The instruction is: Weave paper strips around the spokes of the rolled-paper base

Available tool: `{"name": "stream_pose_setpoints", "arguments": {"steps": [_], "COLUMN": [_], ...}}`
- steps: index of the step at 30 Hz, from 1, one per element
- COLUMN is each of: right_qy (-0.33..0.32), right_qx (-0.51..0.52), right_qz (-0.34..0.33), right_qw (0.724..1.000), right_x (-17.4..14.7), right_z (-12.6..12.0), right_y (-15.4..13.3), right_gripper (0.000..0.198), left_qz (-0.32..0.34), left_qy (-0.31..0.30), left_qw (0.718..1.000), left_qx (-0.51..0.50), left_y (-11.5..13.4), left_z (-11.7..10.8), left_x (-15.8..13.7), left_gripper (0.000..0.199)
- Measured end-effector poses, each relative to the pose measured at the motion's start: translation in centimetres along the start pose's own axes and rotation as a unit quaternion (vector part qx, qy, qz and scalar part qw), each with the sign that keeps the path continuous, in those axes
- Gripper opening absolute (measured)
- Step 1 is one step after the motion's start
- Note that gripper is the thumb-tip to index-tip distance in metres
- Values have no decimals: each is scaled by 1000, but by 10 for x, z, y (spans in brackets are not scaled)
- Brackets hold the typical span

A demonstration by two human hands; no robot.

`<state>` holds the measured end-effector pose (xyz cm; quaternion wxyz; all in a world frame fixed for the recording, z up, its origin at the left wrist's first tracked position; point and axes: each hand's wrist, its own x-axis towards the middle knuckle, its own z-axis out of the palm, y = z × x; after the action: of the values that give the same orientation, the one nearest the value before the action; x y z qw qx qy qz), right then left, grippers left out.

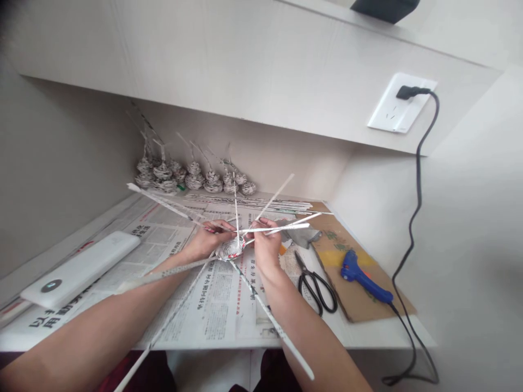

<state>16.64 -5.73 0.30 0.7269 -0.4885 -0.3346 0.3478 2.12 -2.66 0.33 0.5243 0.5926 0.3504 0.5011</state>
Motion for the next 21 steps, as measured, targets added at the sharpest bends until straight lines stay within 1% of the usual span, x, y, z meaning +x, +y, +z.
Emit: {"name": "stream_pose_setpoints", "arguments": {"steps": [3, 4, 7, 8, 9, 11, 13, 15, 17, 19, 21], "right_qy": [-13, -28, -102, -118, -118, -84, -38, -15, -13, -30, -56], "right_qx": [-7, -13, -15, -10, -3, 9, 16, 12, -10, -54, -97], "right_qz": [-14, -6, 64, 86, 101, 105, 91, 65, 24, -22, -40], "right_qw": [1000, 999, 993, 989, 988, 991, 995, 998, 1000, 998, 993], "right_x": [-2, -3, -6, -7, -7, -9, -11, -13, -15, -16, -16], "right_z": [-1, -1, 1, 2, 4, 6, 7, 6, 6, 4, 3], "right_y": [-2, -1, 5, 7, 9, 10, 6, 1, -4, -5, -1], "right_gripper": [32, 29, 27, 27, 28, 32, 35, 36, 36, 36, 41], "left_qz": [-7, -8, 0, 2, 3, 5, 3, -1, -2, 7, 10], "left_qy": [18, 26, 53, 64, 77, 89, 88, 81, 78, 79, 83], "left_qw": [1000, 1000, 998, 998, 997, 996, 996, 996, 997, 997, 996], "left_qx": [4, 0, -17, -19, -20, -20, -21, -23, -21, -13, -7], "left_y": [0, -1, -9, -13, -16, -22, -27, -29, -29, -27, -23], "left_z": [-1, -2, -5, -6, -6, -7, -6, -6, -6, -6, -7], "left_x": [1, 3, 9, 11, 13, 15, 16, 16, 15, 14, 14], "left_gripper": [19, 19, 18, 17, 17, 17, 20, 22, 22, 20, 20]}}
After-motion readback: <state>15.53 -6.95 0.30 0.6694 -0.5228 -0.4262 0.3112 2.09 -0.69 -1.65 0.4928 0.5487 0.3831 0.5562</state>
